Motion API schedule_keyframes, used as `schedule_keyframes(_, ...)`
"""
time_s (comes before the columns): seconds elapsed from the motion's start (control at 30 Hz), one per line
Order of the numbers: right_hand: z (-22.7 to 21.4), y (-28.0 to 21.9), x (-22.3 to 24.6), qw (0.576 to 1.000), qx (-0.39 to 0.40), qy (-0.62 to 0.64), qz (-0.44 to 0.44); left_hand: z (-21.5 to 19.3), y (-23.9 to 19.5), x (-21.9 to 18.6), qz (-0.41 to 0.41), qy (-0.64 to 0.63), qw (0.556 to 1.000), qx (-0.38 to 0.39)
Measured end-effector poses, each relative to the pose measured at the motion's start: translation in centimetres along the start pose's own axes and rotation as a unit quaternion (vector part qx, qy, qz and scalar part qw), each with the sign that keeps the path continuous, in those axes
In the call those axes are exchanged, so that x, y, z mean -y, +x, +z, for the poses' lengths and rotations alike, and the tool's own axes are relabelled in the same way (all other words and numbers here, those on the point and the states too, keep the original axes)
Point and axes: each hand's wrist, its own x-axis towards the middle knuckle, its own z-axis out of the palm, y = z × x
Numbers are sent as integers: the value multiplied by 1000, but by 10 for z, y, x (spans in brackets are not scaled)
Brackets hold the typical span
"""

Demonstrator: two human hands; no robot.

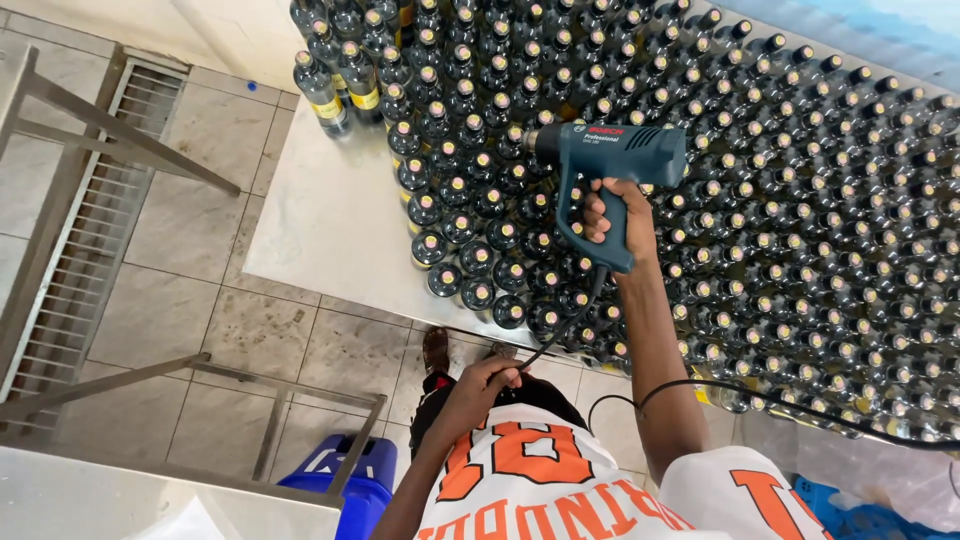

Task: Using a handheld heat gun to shrink plastic safety seals onto the caps of numerous bottles arranged on a table.

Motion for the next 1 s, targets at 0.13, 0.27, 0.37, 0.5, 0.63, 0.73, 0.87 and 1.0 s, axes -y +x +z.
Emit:
schedule_keyframes(0.13,5,4,-2,1000,4,-1,2,-9,-3,10,2,-8,1000,-15)
schedule_keyframes(0.27,-1,13,-6,1000,7,-12,-10,-12,-7,0,-1,-7,999,-35)
schedule_keyframes(0.37,6,9,-8,1000,17,-13,10,-13,-8,3,-2,-6,999,-38)
schedule_keyframes(0.5,20,13,-8,999,14,-37,14,-12,-6,7,9,-6,999,-39)
schedule_keyframes(0.63,24,30,-16,999,22,-41,18,-16,-9,-2,9,-14,999,-50)
schedule_keyframes(0.73,21,36,-21,998,57,-10,18,-22,-13,-3,9,-16,998,-63)
schedule_keyframes(0.87,21,8,-8,998,-5,-55,-37,-23,-19,-9,12,-28,998,-60)
schedule_keyframes(1.0,-30,-36,32,978,-77,-84,-172,-17,-9,-17,21,-36,999,-19)
